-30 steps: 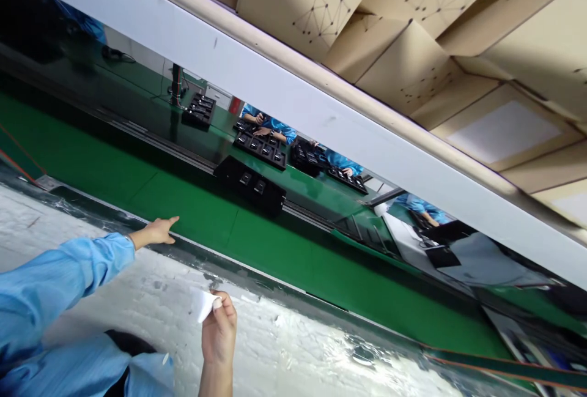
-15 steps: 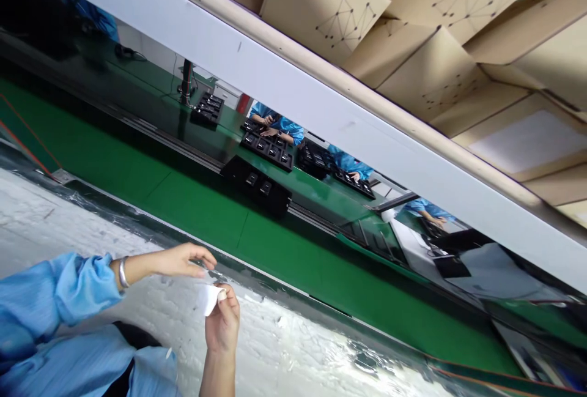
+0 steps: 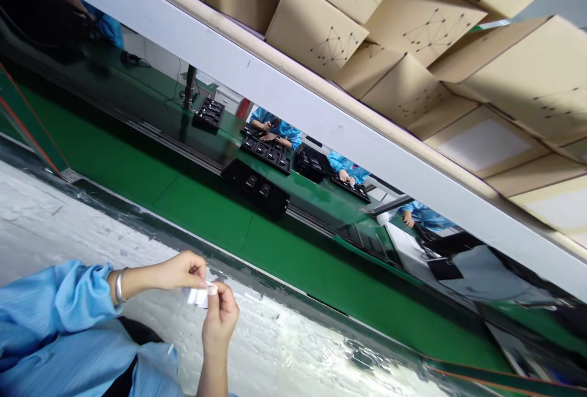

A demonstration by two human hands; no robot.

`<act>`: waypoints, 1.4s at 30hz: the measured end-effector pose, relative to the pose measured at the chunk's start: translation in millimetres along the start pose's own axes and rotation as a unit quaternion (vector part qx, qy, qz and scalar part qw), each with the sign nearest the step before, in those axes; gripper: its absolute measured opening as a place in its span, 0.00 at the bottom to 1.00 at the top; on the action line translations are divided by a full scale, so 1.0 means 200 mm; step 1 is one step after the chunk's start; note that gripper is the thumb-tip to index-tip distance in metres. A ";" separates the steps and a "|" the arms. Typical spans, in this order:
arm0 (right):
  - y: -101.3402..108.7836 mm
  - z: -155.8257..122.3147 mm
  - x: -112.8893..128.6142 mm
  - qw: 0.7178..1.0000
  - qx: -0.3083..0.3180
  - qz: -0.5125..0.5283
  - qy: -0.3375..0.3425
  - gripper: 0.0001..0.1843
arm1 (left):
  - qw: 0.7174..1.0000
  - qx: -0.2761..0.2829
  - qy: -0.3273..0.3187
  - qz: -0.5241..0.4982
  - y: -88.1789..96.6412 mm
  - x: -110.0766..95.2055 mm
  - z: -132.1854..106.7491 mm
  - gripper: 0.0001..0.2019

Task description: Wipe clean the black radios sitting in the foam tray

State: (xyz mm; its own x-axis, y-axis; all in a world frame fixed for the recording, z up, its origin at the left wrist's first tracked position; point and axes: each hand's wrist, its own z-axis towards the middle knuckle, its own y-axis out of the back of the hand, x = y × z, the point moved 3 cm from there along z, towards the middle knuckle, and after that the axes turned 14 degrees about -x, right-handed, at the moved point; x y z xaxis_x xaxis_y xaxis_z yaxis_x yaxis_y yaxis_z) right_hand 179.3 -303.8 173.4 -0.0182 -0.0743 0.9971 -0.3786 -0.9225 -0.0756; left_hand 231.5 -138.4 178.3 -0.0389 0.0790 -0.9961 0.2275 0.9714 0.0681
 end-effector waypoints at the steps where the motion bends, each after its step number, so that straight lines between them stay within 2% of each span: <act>1: 0.00 -0.01 0.01 1.000 0.005 -0.019 0.016 0.18 | 1.000 0.003 0.006 0.001 0.02 0.03 0.00 0.18; 5: 0.05 0.01 0.05 0.996 -0.014 -0.066 0.065 0.20 | 0.998 -0.019 0.054 0.038 0.15 0.25 0.04 0.24; 9: 0.13 0.09 0.09 0.995 -0.052 -0.047 0.064 0.23 | 0.979 -0.119 0.106 0.128 0.42 0.45 0.10 0.25; 12: 0.16 0.14 0.09 0.995 -0.061 -0.043 0.060 0.24 | 0.961 -0.188 0.105 0.176 0.61 0.48 0.18 0.20; 14: 0.15 0.15 0.08 0.996 -0.059 -0.042 0.056 0.25 | 0.958 -0.208 0.080 0.182 0.67 0.44 0.24 0.14; 15: 0.14 0.15 0.06 0.996 -0.052 -0.043 0.054 0.25 | 0.960 -0.208 0.062 0.179 0.67 0.40 0.26 0.17; 16: 0.12 0.14 0.05 0.997 -0.039 -0.047 0.053 0.24 | 0.964 -0.199 0.042 0.174 0.66 0.36 0.28 0.26; 18: 0.08 0.12 0.02 0.996 -0.001 -0.069 0.062 0.23 | 0.976 -0.155 0.003 0.152 0.56 0.29 0.27 0.38; 19: 0.05 0.11 0.01 0.993 0.022 -0.088 0.073 0.22 | 0.983 -0.121 -0.013 0.138 0.49 0.25 0.26 0.38; 23: -0.03 0.06 0.01 0.972 0.089 -0.163 0.141 0.18 | 0.994 0.014 -0.061 0.085 0.18 0.14 0.12 0.26; 25: -0.05 0.04 0.03 0.965 0.114 -0.174 0.162 0.16 | 0.993 0.045 -0.085 0.075 0.08 0.11 0.05 0.19; 27: -0.06 0.02 0.04 0.963 0.125 -0.174 0.164 0.15 | 0.991 0.059 -0.096 0.072 0.02 0.10 0.01 0.18; 30: -0.05 0.01 0.05 0.964 0.115 -0.179 0.160 0.16 | 0.993 0.067 -0.070 0.061 0.00 0.13 -0.01 0.22; 37: 0.02 0.03 0.05 0.966 0.063 -0.177 0.177 0.17 | 0.996 0.060 -0.001 0.067 0.02 0.28 -0.05 0.22; 40: 0.07 0.06 0.06 0.975 0.030 -0.150 0.160 0.19 | 0.994 0.036 0.034 0.098 0.08 0.40 -0.04 0.22; 42: 0.11 0.09 0.06 0.981 -0.007 -0.128 0.143 0.20 | 0.989 -0.003 0.060 0.132 0.17 0.49 -0.01 0.22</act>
State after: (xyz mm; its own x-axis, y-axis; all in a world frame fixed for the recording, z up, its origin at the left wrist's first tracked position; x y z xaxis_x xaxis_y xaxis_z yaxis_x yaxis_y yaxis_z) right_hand 187.4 -331.8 183.2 -0.1786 0.2714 0.9457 -0.4180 -0.8911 0.1768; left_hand 233.2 -97.2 82.3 -0.0934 0.3552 -0.9301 0.2390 0.9149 0.3253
